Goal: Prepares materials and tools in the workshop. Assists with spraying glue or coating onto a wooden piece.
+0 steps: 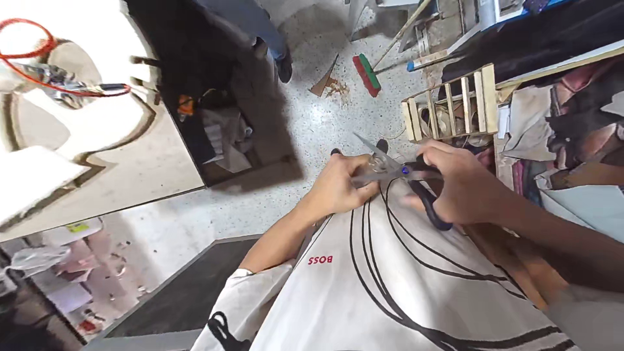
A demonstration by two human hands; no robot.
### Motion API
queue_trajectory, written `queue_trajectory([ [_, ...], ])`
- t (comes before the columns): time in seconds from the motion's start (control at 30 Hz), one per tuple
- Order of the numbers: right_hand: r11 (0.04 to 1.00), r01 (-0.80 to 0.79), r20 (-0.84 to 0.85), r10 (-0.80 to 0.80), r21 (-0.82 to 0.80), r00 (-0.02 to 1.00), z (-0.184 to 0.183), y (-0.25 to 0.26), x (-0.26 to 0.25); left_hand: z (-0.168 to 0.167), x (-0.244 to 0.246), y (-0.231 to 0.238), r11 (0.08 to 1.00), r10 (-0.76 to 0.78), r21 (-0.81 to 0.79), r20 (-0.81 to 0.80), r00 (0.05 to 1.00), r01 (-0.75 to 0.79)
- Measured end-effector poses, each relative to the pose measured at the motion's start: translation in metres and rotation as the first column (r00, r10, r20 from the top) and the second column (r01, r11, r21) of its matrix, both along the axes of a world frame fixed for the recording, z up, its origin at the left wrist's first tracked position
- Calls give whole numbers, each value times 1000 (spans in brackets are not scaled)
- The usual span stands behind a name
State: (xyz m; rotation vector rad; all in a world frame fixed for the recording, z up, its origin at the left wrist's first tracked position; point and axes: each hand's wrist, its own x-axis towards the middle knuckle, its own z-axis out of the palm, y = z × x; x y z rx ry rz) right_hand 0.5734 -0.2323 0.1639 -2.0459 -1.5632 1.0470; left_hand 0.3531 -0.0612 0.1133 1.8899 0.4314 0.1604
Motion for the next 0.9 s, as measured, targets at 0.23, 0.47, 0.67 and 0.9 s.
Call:
queue_trajectory([
  [0.23,997,-74,48,74,-1,996,-2,-4,0,-7,-3,-10,999,-49,25,51,998,48],
  [0.47,997,-38,93,31,73,995,1,-24,-4,-4,-13,-7,1000,-16,14,31,999,16],
  [0.67,992,-123,225,117,14,967,11,-6,-18,2,-7,-24,985,-107,128,-42,993,111],
  [0.9,987,-117,138,102,109,985,5,-21,-16,5,-15,-18,986,-153,68,-28,988,154],
])
